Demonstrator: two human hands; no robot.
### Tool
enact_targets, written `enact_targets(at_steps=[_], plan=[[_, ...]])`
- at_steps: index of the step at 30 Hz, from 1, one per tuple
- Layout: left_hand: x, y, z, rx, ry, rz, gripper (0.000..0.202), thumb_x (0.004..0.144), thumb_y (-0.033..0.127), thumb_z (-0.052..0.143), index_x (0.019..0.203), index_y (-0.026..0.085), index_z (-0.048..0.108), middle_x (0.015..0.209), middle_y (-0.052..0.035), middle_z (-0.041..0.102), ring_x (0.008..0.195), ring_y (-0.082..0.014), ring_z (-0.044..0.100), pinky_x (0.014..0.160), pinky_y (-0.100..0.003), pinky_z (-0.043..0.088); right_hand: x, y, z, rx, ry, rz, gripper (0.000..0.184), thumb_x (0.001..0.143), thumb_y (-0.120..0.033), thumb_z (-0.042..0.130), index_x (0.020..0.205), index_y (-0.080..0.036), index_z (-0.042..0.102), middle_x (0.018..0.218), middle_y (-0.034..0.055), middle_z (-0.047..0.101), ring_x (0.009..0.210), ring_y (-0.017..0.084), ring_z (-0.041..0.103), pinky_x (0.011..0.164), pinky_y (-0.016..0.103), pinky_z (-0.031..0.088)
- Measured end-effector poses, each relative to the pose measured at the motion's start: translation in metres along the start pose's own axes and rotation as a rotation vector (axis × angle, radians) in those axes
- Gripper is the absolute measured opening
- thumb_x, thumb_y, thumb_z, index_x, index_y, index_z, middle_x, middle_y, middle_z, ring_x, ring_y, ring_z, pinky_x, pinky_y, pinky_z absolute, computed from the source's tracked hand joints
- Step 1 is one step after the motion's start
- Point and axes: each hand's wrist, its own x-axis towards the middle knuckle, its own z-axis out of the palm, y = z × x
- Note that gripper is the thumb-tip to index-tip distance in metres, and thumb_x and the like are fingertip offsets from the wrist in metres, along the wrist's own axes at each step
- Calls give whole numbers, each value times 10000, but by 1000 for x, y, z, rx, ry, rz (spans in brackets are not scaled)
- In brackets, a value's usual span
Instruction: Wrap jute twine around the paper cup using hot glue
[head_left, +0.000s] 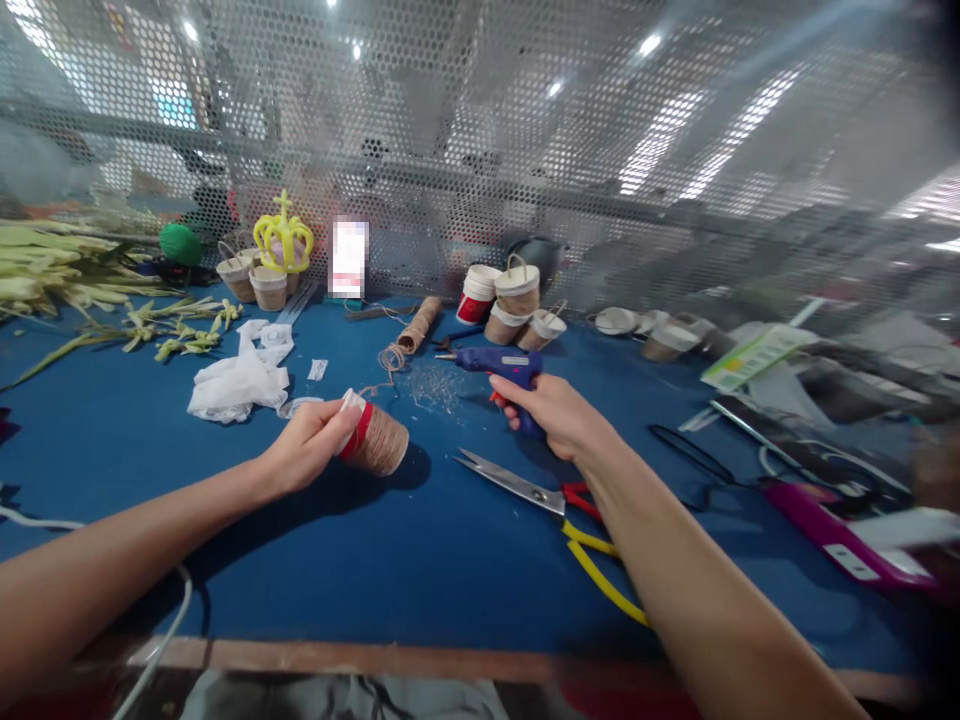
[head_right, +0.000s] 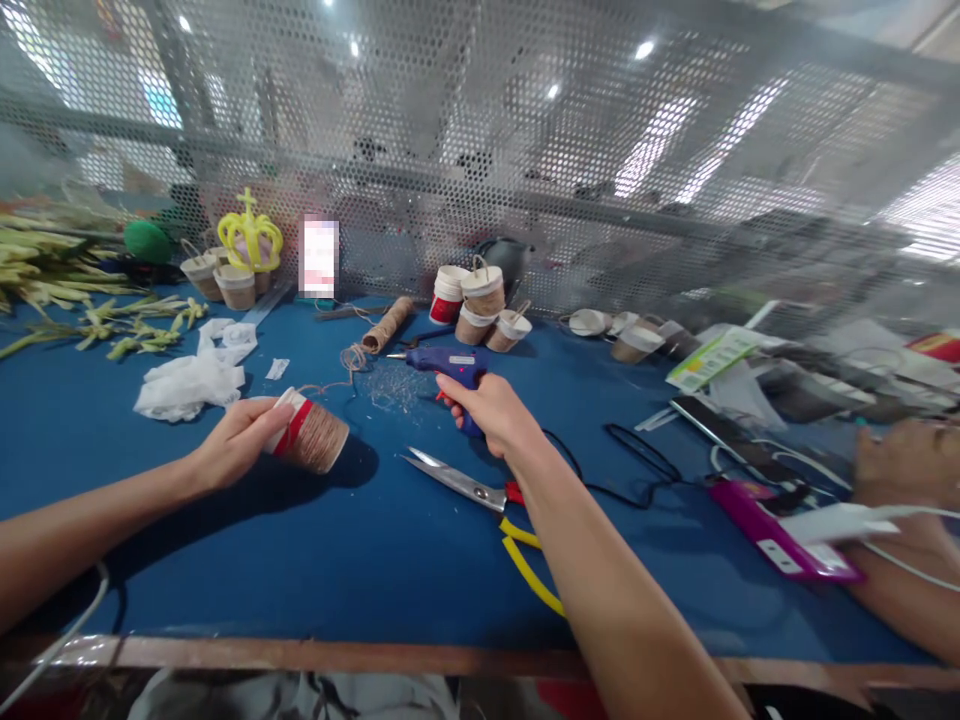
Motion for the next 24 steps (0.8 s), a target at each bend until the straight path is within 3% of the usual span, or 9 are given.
enact_targets(at_steps=[3, 6, 9, 13, 17, 19, 22, 24], plan=[[-1, 1, 1, -10, -10, 16, 371, 820, 374, 333, 558, 137, 447, 521, 29, 389, 498, -78, 311, 448, -193, 290, 18, 10, 3, -80, 21, 55, 255, 811, -317, 509, 667, -108, 534, 572, 8, 539, 479, 78, 508, 488, 214, 448], [-2, 0, 1, 4, -27, 30, 386, 828, 377, 323, 540, 141, 423, 515, 31, 366, 497, -76, 295, 446, -193, 288, 32, 17, 6, -215, 43, 94, 262, 848, -319, 467, 920, -87, 568, 870, 70, 602, 727, 145, 587, 651, 304, 490], [-2, -2, 2, 19, -39, 44, 402, 834, 397, 316, 535, 143, 400, 522, 30, 353, 505, -77, 292, 446, -197, 277, 42, 20, 8, -360, 58, 110, 278, 845, -291, 484, 1092, -168, 516, 1113, 67, 530, 927, 191, 549, 767, 375, 467], [-3, -3, 2, 23, -50, 50, 401, 840, 400, 307, 544, 144, 395, 529, 31, 342, 507, -79, 286, 449, -204, 261, 42, 16, 11, -493, 81, 100, 283, 841, -290, 492, 1086, -150, 519, 1100, 84, 537, 922, 191, 553, 767, 374, 464], [-4, 1, 3, 20, -76, 66, 383, 843, 374, 305, 543, 148, 379, 533, 37, 332, 505, -76, 280, 451, -198, 259, 23, -2, 15, -563, 131, 7, 264, 822, -244, 501, 982, -50, 582, 1062, 206, 554, 1014, 292, 501, 827, 417, 380], [-5, 3, 3, 33, -93, 79, 380, 847, 359, 300, 543, 147, 382, 535, 37, 340, 506, -75, 289, 456, -194, 267, 5, -17, 21, -552, 61, -98, 263, 832, -297, 472, 860, -97, 640, 989, 164, 604, 978, 266, 521, 819, 367, 374], [-6, 6, 4, 78, -118, 124, 371, 853, 339, 290, 556, 144, 399, 536, 34, 363, 503, -75, 311, 462, -192, 282, -24, -36, 38, -454, -166, -232, 395, 836, -462, 395, 775, -188, 673, 756, 35, 657, 749, 159, 586, 684, 255, 422], [-8, 8, 4, 124, -125, 184, 361, 853, 310, 287, 549, 147, 392, 521, 38, 361, 487, -72, 311, 459, -192, 281, -40, -43, 52, -193, -357, -324, 447, 844, -477, 359, 756, -164, 665, 718, 25, 653, 708, 141, 580, 642, 238, 425]])
